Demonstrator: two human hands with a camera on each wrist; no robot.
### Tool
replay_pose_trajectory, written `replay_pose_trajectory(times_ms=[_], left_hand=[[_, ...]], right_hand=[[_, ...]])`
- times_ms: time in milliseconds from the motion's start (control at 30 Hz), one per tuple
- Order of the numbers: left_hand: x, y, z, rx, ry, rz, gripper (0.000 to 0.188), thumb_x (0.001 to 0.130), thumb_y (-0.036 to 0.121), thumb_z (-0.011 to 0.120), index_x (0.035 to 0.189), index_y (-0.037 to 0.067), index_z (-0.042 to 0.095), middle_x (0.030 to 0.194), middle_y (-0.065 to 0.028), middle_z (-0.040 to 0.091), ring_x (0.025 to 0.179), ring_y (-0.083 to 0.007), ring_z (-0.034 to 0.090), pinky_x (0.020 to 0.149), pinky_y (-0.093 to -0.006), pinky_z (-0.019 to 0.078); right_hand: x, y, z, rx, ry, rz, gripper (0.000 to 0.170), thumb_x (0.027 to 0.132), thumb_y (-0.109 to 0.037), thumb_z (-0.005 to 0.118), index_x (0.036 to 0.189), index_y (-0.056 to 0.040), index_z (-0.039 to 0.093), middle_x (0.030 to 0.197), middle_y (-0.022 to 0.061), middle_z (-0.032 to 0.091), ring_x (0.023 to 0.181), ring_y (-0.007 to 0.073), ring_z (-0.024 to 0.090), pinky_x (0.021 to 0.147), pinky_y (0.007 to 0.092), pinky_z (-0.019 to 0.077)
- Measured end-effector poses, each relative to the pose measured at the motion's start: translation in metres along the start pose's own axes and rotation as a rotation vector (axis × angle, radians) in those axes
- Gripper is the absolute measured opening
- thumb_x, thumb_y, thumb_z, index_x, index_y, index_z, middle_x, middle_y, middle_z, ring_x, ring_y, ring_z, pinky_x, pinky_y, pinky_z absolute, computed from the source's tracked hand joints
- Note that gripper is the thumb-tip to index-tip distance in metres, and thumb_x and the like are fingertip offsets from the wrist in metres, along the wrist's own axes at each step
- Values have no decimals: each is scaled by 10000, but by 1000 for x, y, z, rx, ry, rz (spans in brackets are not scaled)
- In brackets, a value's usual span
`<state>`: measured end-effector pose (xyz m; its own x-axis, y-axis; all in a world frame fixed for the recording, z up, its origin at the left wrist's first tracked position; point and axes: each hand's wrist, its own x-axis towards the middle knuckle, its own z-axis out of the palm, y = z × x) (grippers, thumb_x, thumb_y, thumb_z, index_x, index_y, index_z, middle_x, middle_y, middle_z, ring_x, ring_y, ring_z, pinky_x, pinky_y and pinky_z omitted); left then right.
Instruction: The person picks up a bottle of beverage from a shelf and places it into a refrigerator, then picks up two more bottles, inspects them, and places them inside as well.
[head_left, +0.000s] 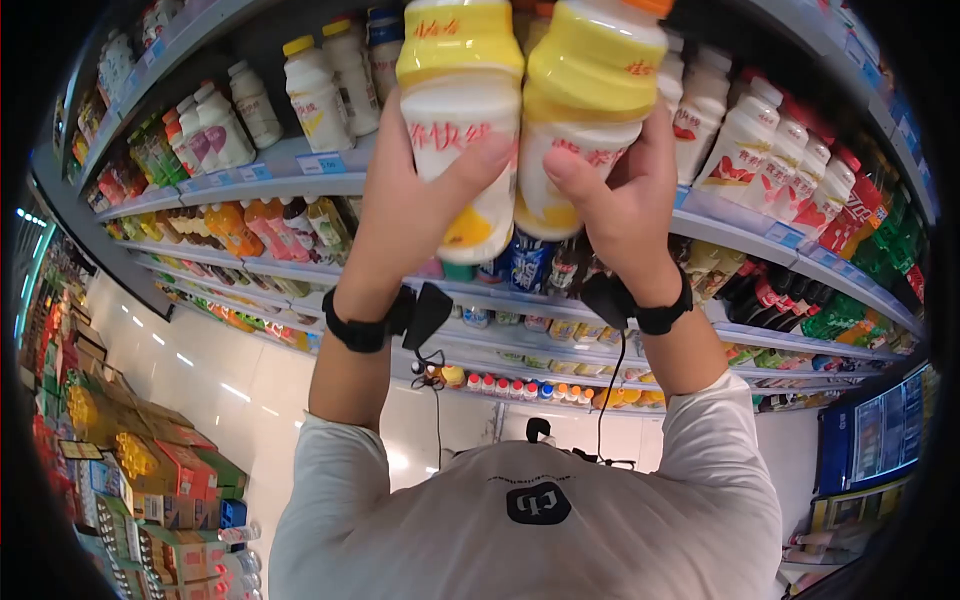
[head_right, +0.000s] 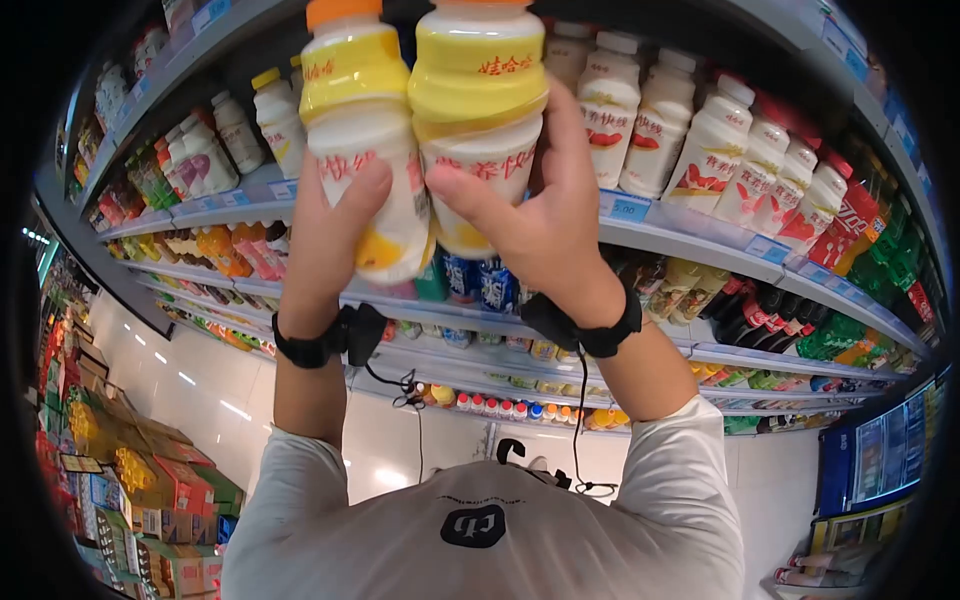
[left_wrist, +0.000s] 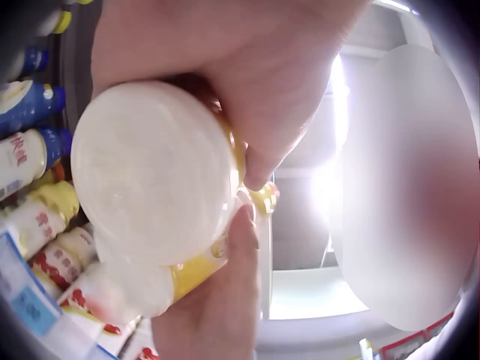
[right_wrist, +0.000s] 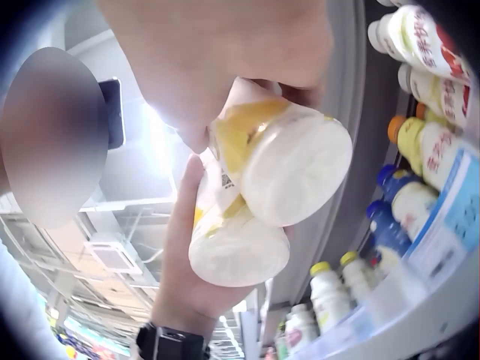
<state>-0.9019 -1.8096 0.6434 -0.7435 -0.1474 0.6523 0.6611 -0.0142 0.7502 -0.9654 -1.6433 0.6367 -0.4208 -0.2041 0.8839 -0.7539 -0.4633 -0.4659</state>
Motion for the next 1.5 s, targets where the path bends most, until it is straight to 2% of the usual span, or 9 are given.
replay_pose_trajectory(times_ms=[67, 333, 533, 633, 767, 1033, 1167, 1300, 1500], left_hand=[[-40, -12, -9, -44, 73, -107, 604, 842, 252, 769, 1280, 15, 427, 1127, -102, 623, 1001, -154, 623, 844, -306, 521], [-166, -65, -67, 213, 410, -545, 550, 845, 261, 766, 1222, 17, 448, 1080, -107, 624, 929, -147, 635, 797, -306, 534], [-207, -86, -99, 158, 550, -646, 606, 813, 235, 795, 1234, -12, 437, 1074, -123, 623, 936, -181, 647, 801, -313, 539], [-218, -88, -109, 258, 521, -682, 624, 807, 228, 800, 1248, -11, 430, 1078, -119, 623, 942, -178, 647, 800, -310, 540], [-216, -80, -107, 90, 552, -684, 576, 819, 198, 785, 1251, -1, 459, 1085, -108, 635, 964, -168, 647, 800, -313, 543], [-215, -88, -109, -226, 493, -632, 426, 922, 206, 662, 1258, 15, 483, 1111, -95, 644, 969, -178, 660, 834, -334, 554], [-214, -86, -102, -367, 440, -585, 472, 986, 332, 529, 1311, 0, 442, 1166, -159, 614, 1016, -237, 654, 866, -382, 558], [-218, -93, -105, -469, 466, -572, 545, 998, 388, 489, 1379, 8, 402, 1212, -185, 594, 1072, -290, 629, 898, -420, 541], [-232, -109, -109, -717, 376, -626, 562, 947, 321, 609, 1362, 16, 386, 1249, -168, 576, 1030, -266, 651, 866, -422, 573]], right_hand=[[-31, -2, 15, 231, 18, 307, 732, 852, -183, 756, 1413, -14, 318, 1272, 98, 550, 1162, 172, 554, 992, 321, 450], [-151, 66, 76, 505, -41, 789, 611, 952, -163, 624, 1433, -39, 269, 1278, 101, 521, 1164, 164, 538, 976, 336, 456], [-184, 98, 99, 799, -96, 1126, 666, 935, -92, 592, 1488, -65, 221, 1346, 111, 491, 1219, 189, 530, 1012, 347, 443], [-187, 101, 98, 1069, -149, 1141, 706, 916, -53, 573, 1511, -73, 193, 1408, 114, 450, 1272, 209, 495, 1056, 356, 407], [-185, 100, 97, 1028, -220, 1136, 754, 900, -50, 601, 1518, -66, 171, 1451, 115, 409, 1311, 222, 459, 1091, 364, 371], [-195, 109, 81, 924, -155, 1213, 483, 903, -78, 638, 1342, -17, 445, 1220, 122, 599, 1066, 210, 637, 915, 360, 532], [-193, 108, 77, 1067, -107, 1258, 529, 939, -227, 613, 1379, -51, 378, 1229, 156, 582, 1070, 241, 634, 891, 363, 555], [-178, 97, 79, 846, -151, 1259, 528, 976, -268, 550, 1423, -127, 305, 1236, 177, 569, 1057, 277, 636, 855, 394, 568], [-184, 105, 75, 1082, -60, 1208, 535, 987, -198, 526, 1448, -74, 283, 1293, 184, 547, 1142, 289, 600, 962, 419, 515]])
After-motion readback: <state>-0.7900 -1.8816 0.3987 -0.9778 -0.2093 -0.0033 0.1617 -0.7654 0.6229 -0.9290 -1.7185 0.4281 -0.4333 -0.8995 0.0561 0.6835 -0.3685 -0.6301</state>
